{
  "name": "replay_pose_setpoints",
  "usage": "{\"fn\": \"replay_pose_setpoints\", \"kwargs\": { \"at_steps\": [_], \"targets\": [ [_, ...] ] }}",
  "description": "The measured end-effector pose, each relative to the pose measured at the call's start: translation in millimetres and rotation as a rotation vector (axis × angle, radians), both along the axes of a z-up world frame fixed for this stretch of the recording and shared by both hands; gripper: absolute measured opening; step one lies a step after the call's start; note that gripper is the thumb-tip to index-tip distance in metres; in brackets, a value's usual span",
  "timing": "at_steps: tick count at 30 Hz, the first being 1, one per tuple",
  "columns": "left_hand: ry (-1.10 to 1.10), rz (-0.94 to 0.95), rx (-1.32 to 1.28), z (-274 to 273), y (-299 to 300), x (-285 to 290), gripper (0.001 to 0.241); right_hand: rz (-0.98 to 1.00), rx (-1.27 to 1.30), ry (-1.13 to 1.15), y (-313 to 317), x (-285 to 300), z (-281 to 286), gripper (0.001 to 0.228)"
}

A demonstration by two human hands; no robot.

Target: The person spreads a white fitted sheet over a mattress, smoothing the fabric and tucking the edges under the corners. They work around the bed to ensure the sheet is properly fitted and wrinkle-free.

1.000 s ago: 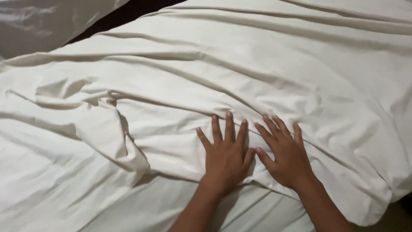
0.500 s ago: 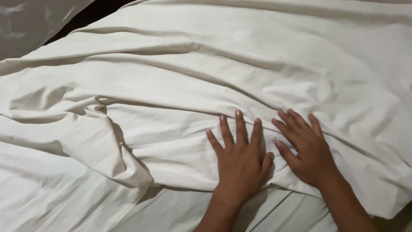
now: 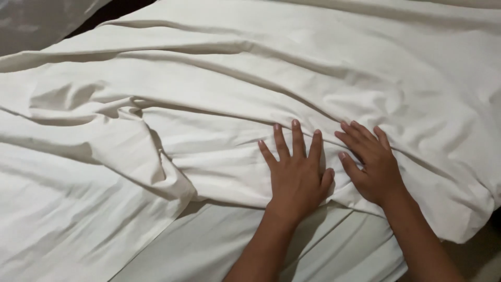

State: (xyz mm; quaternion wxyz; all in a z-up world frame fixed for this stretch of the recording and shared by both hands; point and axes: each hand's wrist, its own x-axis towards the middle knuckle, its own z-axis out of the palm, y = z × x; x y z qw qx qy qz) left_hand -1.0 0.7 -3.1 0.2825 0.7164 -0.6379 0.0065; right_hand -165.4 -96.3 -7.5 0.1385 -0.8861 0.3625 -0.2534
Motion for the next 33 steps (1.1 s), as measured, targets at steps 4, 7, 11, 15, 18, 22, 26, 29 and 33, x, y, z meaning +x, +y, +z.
{"fn": "replay_pose_setpoints", "kwargs": {
  "at_steps": [4, 7, 11, 15, 18, 22, 26, 29, 33],
  "targets": [
    [0.005, 0.015, 0.047, -3.2, 2.2, -3.3, 0.079, 0.027, -0.025, -0.018, 0.3, -5.7, -8.5, 0.041],
    [-0.03, 0.028, -0.001, -5.7, -2.9, -3.3, 0.08, 0.024, -0.001, -0.055, -3.7, -3.9, -5.2, 0.04],
    [-0.049, 0.035, 0.037, -6.2, -2.0, -3.9, 0.08, 0.02, -0.049, -0.113, -9.4, -4.4, -12.9, 0.037],
    [-0.066, 0.027, 0.06, -9.7, -0.1, -5.4, 0.081, 0.008, -0.074, -0.141, -12.3, -9.2, -20.7, 0.035],
    [-0.122, 0.022, 0.063, -13.1, 6.1, -9.1, 0.079, 0.036, -0.088, -0.198, -7.8, -8.2, -16.7, 0.03],
    [-0.124, -0.016, 0.028, -10.5, 21.8, -13.8, 0.077, 0.057, -0.168, -0.19, -1.8, -13.1, -17.5, 0.03],
    [-0.026, -0.109, -0.073, -9.5, 37.2, -13.3, 0.065, 0.032, -0.294, -0.199, 15.0, -26.9, -9.1, 0.023],
    [0.091, -0.176, -0.148, -5.6, 62.3, -17.1, 0.052, 0.023, -0.275, -0.159, 40.8, -44.5, 1.1, 0.019],
    [0.116, -0.264, -0.149, 11.7, 91.9, -21.2, 0.047, 0.044, -0.232, -0.206, 81.7, -59.0, 22.5, 0.019]
  ]
}}
